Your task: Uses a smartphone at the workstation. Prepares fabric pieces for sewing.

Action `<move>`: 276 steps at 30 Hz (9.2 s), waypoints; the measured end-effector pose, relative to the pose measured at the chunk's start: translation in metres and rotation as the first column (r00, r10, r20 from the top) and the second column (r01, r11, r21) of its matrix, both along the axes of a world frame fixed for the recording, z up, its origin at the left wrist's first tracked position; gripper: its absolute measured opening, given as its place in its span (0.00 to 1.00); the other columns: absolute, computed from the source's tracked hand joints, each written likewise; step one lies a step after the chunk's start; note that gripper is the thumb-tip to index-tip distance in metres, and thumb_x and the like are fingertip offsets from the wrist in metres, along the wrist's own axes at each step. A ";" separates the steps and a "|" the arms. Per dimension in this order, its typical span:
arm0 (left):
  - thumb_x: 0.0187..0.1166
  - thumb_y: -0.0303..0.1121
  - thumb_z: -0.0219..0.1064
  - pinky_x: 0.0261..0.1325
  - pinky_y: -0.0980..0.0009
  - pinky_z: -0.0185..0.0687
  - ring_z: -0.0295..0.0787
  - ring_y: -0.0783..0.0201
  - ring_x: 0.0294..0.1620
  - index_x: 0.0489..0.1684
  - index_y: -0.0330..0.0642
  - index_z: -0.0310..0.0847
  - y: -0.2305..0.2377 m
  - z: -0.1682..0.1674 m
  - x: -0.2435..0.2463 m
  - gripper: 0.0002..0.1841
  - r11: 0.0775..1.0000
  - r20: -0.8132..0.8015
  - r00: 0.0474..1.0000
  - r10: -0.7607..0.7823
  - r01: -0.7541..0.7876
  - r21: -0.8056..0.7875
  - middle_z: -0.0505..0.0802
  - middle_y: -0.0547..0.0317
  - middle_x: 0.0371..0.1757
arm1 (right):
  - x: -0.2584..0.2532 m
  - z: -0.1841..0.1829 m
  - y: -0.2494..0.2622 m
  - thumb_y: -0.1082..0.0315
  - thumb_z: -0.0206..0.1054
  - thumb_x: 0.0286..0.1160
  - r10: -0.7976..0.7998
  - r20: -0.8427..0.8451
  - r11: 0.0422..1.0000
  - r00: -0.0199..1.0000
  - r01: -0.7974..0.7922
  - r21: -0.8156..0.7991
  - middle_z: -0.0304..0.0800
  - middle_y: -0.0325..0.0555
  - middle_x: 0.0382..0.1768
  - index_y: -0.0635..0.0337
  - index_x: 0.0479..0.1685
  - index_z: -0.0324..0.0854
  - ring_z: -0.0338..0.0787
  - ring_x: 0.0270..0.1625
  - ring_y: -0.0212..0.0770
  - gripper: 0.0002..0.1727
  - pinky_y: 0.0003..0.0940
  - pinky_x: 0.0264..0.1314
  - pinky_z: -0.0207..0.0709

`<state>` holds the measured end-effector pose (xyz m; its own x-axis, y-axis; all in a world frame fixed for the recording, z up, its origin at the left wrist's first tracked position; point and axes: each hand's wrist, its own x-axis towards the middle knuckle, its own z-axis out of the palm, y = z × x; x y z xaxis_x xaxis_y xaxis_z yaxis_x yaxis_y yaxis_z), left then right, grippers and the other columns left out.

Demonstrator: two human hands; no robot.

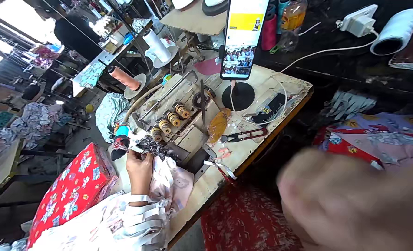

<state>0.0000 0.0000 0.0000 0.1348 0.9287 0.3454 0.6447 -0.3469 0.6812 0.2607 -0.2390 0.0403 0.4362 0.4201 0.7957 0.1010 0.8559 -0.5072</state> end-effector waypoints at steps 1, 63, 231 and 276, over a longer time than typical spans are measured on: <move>0.68 0.22 0.70 0.52 0.84 0.78 0.84 0.83 0.46 0.67 0.23 0.72 0.000 -0.001 0.000 0.26 1.000 -0.001 1.000 0.000 0.000 0.002 0.90 0.50 0.50 | 0.001 -0.021 0.024 0.57 0.53 0.93 -0.132 -0.038 0.991 0.990 0.132 -0.002 0.90 0.26 0.41 0.43 0.53 0.83 0.90 0.48 0.23 0.12 0.20 0.51 0.85; 0.69 0.21 0.68 0.50 0.87 0.76 0.82 0.85 0.44 0.69 0.22 0.68 0.002 -0.004 -0.001 0.27 1.000 0.069 0.997 -0.019 0.019 -0.003 0.88 0.53 0.49 | -0.026 -0.153 0.117 0.74 0.55 0.81 -0.161 0.040 0.793 0.986 0.154 -0.590 0.89 0.45 0.31 0.72 0.51 0.89 0.81 0.29 0.21 0.16 0.14 0.35 0.76; 0.67 0.20 0.69 0.53 0.88 0.78 0.83 0.86 0.46 0.67 0.21 0.69 0.002 -0.004 0.000 0.27 1.000 0.091 0.996 -0.024 0.023 0.014 0.89 0.52 0.50 | 0.067 -0.120 0.170 0.61 0.46 0.93 -0.632 -0.121 0.729 0.765 0.534 -0.428 0.79 0.60 0.67 0.74 0.76 0.66 0.82 0.69 0.39 0.25 0.30 0.71 0.76; 0.68 0.21 0.69 0.56 0.86 0.77 0.84 0.84 0.50 0.70 0.19 0.67 -0.002 -0.001 0.003 0.29 0.999 0.084 0.996 -0.030 0.029 0.014 0.89 0.48 0.53 | 0.059 -0.125 0.169 0.62 0.65 0.85 -0.686 0.031 0.687 0.727 0.661 -0.302 0.80 0.63 0.65 0.74 0.68 0.75 0.83 0.68 0.44 0.23 0.34 0.71 0.76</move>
